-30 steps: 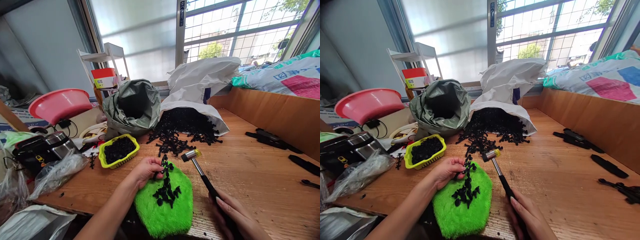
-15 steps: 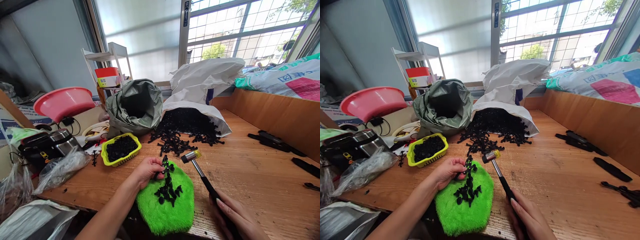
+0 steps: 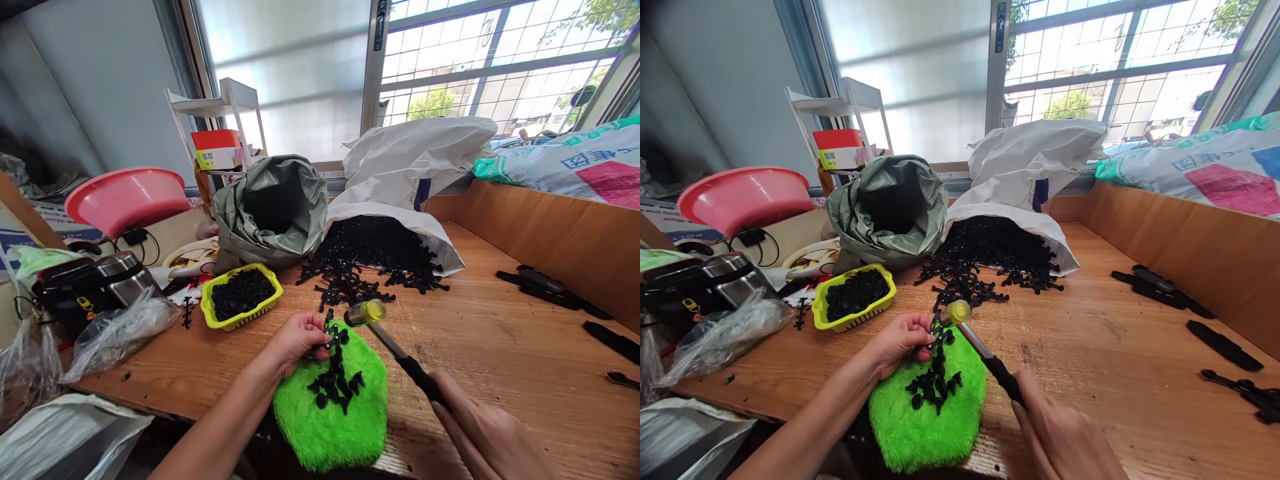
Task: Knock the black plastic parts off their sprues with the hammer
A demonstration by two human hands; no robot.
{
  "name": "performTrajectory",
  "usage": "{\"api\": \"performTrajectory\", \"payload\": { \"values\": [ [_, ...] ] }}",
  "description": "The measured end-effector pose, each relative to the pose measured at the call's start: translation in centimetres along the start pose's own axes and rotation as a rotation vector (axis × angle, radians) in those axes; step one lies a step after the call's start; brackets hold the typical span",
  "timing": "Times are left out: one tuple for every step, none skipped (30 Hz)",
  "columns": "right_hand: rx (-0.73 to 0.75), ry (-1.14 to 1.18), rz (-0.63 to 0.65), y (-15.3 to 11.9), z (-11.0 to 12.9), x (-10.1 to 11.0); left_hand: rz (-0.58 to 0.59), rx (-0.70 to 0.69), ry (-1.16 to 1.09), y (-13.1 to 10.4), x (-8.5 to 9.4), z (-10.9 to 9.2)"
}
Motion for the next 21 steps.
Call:
{"api": "performTrajectory", "payload": {
  "values": [
    [0.09,-0.098,0.002,0.3,0.2,0.4,-0.002,-0.004,-0.001,0.0,0.0,0.0],
    [0.158,-0.175,-0.003,0.6,0.4,0.7,-0.004,-0.008,-0.001,0.0,0.0,0.0],
    [0.201,-0.216,-0.009,0.9,0.5,1.0,-0.006,-0.013,-0.001,0.1,-0.1,0.0],
    [0.218,-0.219,-0.017,1.1,0.6,1.2,-0.005,-0.017,0.0,0.1,-0.1,0.0],
    [0.216,-0.196,-0.027,1.2,0.7,1.3,-0.001,-0.017,0.002,0.1,-0.1,0.0],
    [0.209,-0.18,-0.031,1.3,0.7,1.3,0.004,-0.017,0.003,0.1,0.0,0.1],
    [0.211,-0.179,-0.045,1.3,0.8,1.3,0.008,-0.018,0.007,0.1,0.0,0.1],
    [0.217,-0.189,-0.058,1.3,0.8,1.2,0.009,-0.019,0.011,0.2,0.0,0.2],
    [0.232,-0.208,-0.065,1.2,0.8,1.0,0.006,-0.021,0.015,0.2,0.1,0.2],
    [0.247,-0.232,-0.064,1.2,0.8,0.9,0.002,-0.022,0.02,0.2,0.1,0.2],
    [0.258,-0.25,-0.06,1.1,0.8,0.8,-0.003,-0.022,0.026,0.2,0.1,0.3],
    [0.257,-0.254,-0.059,1.1,0.8,0.7,-0.007,-0.022,0.029,0.3,0.2,0.3],
    [0.247,-0.247,-0.06,1.2,0.9,0.7,-0.01,-0.018,0.034,0.3,0.2,0.3],
    [0.233,-0.238,-0.062,1.3,0.9,0.8,-0.013,-0.017,0.037,0.3,0.2,0.3],
    [0.219,-0.226,-0.068,1.4,1.0,0.9,-0.016,-0.015,0.042,0.3,0.1,0.3],
    [0.207,-0.215,-0.07,1.5,1.0,1.0,-0.02,-0.013,0.048,0.3,0.1,0.3],
    [0.204,-0.208,-0.068,1.6,1.0,1.1,-0.025,-0.014,0.053,0.3,0.0,0.3],
    [0.209,-0.208,-0.056,1.6,0.9,1.1,-0.03,-0.013,0.06,0.3,0.0,0.3],
    [0.213,-0.208,-0.042,1.6,0.8,1.1,-0.034,-0.013,0.065,0.3,-0.1,0.3],
    [0.202,-0.201,-0.024,1.5,0.7,1.0,-0.037,-0.014,0.067,0.3,-0.1,0.3],
    [0.173,-0.184,0.006,1.4,0.5,0.9,-0.039,-0.014,0.07,0.3,-0.1,0.3]
  ]
}}
Point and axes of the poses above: each hand's wrist, its own y-axis towards the middle knuckle, its own x-axis out of the back of the hand, z = x × y, the point moved 1 cm from there along y, towards the middle knuckle, and after that the axes turned 8 degrees about -y, right-handed, at the moved point
